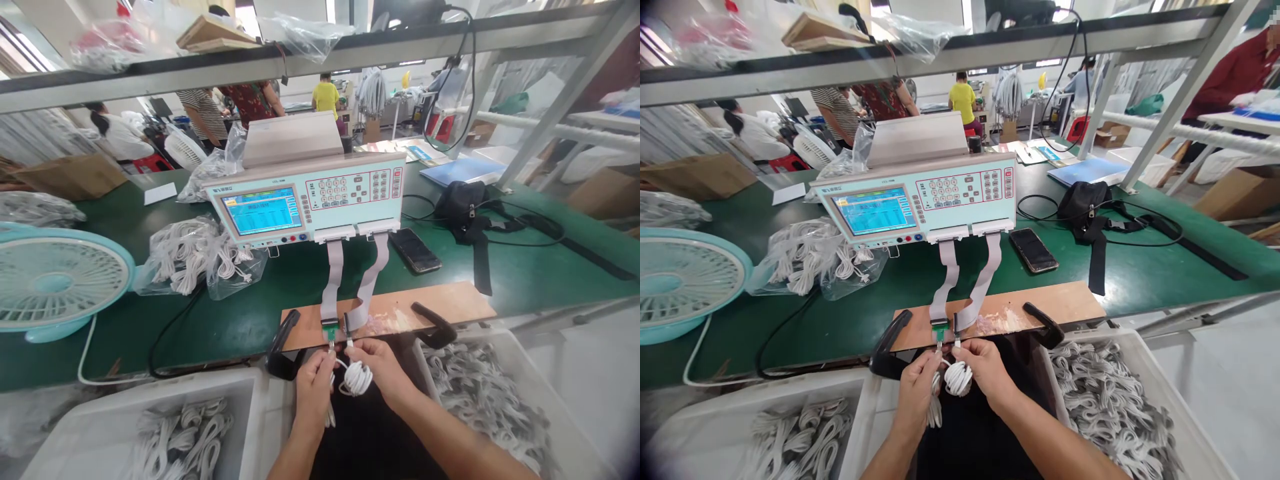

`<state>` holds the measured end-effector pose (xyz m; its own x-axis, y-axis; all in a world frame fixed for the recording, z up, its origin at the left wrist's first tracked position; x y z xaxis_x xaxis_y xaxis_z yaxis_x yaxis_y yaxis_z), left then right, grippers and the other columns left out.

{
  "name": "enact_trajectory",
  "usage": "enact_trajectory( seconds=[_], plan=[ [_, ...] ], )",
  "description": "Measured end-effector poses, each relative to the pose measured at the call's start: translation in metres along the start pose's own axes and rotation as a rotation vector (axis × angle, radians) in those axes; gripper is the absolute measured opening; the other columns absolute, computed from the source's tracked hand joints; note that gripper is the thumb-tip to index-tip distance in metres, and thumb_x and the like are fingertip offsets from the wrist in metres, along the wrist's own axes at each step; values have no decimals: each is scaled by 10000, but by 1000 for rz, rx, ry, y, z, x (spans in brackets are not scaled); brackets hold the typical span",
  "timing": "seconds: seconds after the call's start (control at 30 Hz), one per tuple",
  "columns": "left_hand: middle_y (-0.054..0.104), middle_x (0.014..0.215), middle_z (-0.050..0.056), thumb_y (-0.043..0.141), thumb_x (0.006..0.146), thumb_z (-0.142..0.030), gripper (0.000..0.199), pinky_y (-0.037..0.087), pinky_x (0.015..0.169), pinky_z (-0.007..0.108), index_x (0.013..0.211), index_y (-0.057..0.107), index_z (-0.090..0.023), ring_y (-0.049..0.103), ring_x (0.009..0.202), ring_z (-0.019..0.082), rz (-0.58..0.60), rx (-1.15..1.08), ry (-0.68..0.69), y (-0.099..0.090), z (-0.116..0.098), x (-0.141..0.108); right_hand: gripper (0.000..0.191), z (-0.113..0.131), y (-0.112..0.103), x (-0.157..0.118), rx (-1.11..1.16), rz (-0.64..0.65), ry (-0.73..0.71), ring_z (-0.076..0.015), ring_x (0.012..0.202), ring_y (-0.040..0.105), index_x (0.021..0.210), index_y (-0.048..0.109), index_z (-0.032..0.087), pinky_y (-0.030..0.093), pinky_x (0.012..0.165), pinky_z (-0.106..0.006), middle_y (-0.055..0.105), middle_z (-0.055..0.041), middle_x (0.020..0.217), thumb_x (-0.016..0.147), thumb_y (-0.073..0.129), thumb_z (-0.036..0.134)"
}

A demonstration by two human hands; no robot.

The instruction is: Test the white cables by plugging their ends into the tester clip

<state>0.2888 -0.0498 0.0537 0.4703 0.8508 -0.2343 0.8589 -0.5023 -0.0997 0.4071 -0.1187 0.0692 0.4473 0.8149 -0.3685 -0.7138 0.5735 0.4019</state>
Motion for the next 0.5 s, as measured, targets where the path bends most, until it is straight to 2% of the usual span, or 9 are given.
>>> enact_trajectory(
  seconds=[0.23,0.37,0.43,0.5],
  plan=[
    [502,561,-23,551,776,-498,381,309,461,192,612,592,-157,403,506,99,-30,-12,35,3,1,0,391,2,1,-3,31,133,-8,-137,584,546,782,693,110,407,601,-261,655,-40,668,635,737,470],
    [498,556,-23,552,788,-474,361,349,526,202,619,580,-156,435,551,112,-8,9,62,1,-1,2,386,0,0,-5,-9,118,-28,-137,566,536,747,678,112,399,578,-255,640,-30,641,673,705,490],
    [492,552,-25,557,783,-480,355,347,521,207,653,590,-151,431,538,109,39,-48,49,2,-1,4,393,-3,-2,-3,-3,114,-35,-141,554,536,733,669,116,398,567,-257,631,-26,620,682,693,504],
    [494,544,-20,590,743,-511,383,339,504,211,645,594,-141,432,524,110,34,-131,3,5,-2,8,400,-7,-3,0,27,132,-37,-155,565,553,735,668,119,407,579,-266,631,-29,614,672,697,514]
  ],
)
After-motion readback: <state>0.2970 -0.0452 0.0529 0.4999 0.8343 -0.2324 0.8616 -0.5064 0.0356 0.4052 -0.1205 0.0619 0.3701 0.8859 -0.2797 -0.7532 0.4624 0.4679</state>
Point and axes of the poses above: each hand's wrist, its own x-axis towards the middle knuckle, its own y-axis out of the palm, z = x × y, the point moved 1 cm from there along x, towards the middle knuckle
